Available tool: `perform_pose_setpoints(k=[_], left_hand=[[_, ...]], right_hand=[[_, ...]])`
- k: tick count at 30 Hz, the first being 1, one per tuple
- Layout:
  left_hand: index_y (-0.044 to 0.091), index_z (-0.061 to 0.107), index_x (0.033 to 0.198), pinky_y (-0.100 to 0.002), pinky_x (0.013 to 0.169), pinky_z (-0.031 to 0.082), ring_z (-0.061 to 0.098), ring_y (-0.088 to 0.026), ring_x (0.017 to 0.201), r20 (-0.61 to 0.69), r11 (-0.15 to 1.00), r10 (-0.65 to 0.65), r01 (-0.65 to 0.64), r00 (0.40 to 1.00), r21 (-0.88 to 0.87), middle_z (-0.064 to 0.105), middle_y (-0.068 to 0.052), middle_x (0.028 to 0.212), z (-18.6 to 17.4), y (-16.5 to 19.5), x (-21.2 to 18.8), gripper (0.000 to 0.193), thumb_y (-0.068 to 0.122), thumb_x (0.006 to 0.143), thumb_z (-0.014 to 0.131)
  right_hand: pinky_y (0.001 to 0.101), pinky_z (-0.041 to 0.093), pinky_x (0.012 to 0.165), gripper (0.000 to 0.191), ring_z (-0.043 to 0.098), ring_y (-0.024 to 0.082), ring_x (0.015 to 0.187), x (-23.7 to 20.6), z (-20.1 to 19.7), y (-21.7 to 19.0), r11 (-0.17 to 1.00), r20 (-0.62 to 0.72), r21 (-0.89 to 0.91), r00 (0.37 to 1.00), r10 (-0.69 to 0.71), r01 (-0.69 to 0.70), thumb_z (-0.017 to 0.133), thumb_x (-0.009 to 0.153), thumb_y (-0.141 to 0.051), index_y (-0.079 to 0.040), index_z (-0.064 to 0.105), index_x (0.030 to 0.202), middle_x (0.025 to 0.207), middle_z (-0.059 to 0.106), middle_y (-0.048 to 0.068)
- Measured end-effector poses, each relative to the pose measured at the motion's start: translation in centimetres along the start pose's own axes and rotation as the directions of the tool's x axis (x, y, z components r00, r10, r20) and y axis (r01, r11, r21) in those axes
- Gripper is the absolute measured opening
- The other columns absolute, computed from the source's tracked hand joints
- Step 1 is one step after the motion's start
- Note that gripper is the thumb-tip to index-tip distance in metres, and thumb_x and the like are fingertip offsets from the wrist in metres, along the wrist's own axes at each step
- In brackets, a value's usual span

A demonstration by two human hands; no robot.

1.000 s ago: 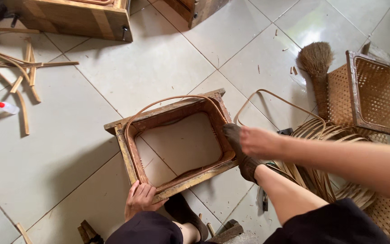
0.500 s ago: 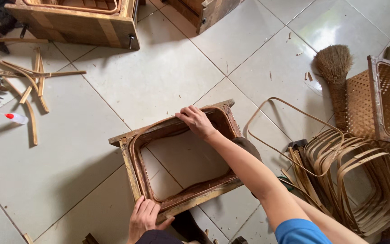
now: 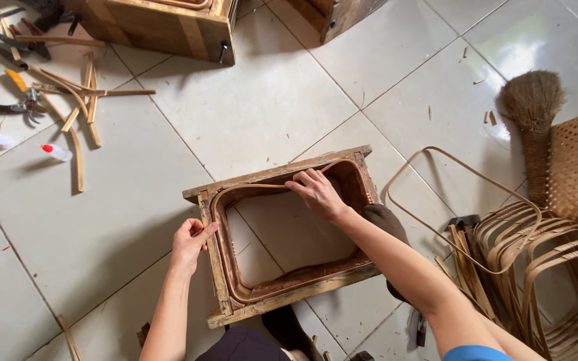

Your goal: The person sits on the floor assembling a woven bamboo basket. They fit a flexible woven bamboo panel inside a wooden-framed basket, press the panel edges against the rim, bend thin bamboo strips around the rim to secure the panel, and cut and trim strips with scissors while working the rim section by section.

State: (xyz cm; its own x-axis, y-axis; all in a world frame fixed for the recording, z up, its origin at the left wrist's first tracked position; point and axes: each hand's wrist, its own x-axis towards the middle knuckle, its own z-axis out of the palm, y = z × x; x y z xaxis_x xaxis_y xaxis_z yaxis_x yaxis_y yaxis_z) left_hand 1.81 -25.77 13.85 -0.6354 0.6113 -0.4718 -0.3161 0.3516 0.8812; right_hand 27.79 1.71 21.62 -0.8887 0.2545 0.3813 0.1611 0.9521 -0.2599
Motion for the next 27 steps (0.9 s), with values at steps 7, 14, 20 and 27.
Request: perform_pose_setpoints(k=[7, 14, 20, 27], left_hand=[[0.010, 0.060, 0.087, -0.029, 0.058, 0.048, 0.054, -0.010, 0.069, -0.078, 0.929, 0.197, -0.161, 0.977, 0.333, 0.057, 0.002, 0.081, 1.7, 3.8, -1.0, 0.029, 0.016, 0.080, 0.088], [0.018, 0.076, 0.102, -0.042, 0.101, 0.049, 0.059, -0.027, 0.116, 0.462, -0.061, 0.776, -0.678, 0.429, 0.732, 0.060, -0.008, 0.126, 16.3, 9.6, 0.5, 0.031, 0.010, 0.071, 0.079], [0.006, 0.072, 0.093, -0.042, 0.102, 0.047, 0.059, -0.025, 0.110, 0.490, 0.041, 0.695, -0.709, 0.527, 0.704, 0.059, -0.006, 0.114, 20.4, 9.7, 1.8, 0.024, 0.017, 0.076, 0.084], [0.009, 0.070, 0.086, -0.040, 0.100, 0.048, 0.060, -0.024, 0.107, 0.511, 0.055, 0.677, -0.728, 0.530, 0.683, 0.060, -0.003, 0.112, 20.3, 9.4, 2.1, 0.018, 0.014, 0.076, 0.085]], right_hand=[[0.0414, 0.051, 0.094, 0.039, 0.059, 0.027, 0.101, 0.6, 1.4, 0.8, 0.998, -0.017, -0.070, 1.000, 0.002, -0.003, 0.065, 0.080, -0.001, -0.011, 0.069, 0.117, 0.109, 0.062, 0.008], [0.0395, 0.053, 0.102, 0.039, 0.066, 0.029, 0.115, -0.1, 0.1, 2.0, 0.990, 0.076, 0.126, 0.995, 0.059, -0.068, 0.063, 0.086, -0.001, -0.009, 0.067, 0.124, 0.124, 0.065, 0.006], [0.0564, 0.035, 0.110, 0.069, 0.035, 0.036, 0.147, -4.9, -4.7, 7.2, 0.873, 0.068, -0.218, 0.885, 0.460, -0.437, 0.055, 0.088, 0.000, -0.002, 0.035, 0.154, 0.160, 0.037, 0.018], [0.0528, 0.033, 0.119, 0.075, 0.024, 0.031, 0.156, -6.0, -4.0, 8.2, 0.854, 0.205, -0.368, 0.863, 0.461, -0.369, 0.048, 0.091, -0.001, -0.008, 0.025, 0.162, 0.170, 0.021, 0.011]])
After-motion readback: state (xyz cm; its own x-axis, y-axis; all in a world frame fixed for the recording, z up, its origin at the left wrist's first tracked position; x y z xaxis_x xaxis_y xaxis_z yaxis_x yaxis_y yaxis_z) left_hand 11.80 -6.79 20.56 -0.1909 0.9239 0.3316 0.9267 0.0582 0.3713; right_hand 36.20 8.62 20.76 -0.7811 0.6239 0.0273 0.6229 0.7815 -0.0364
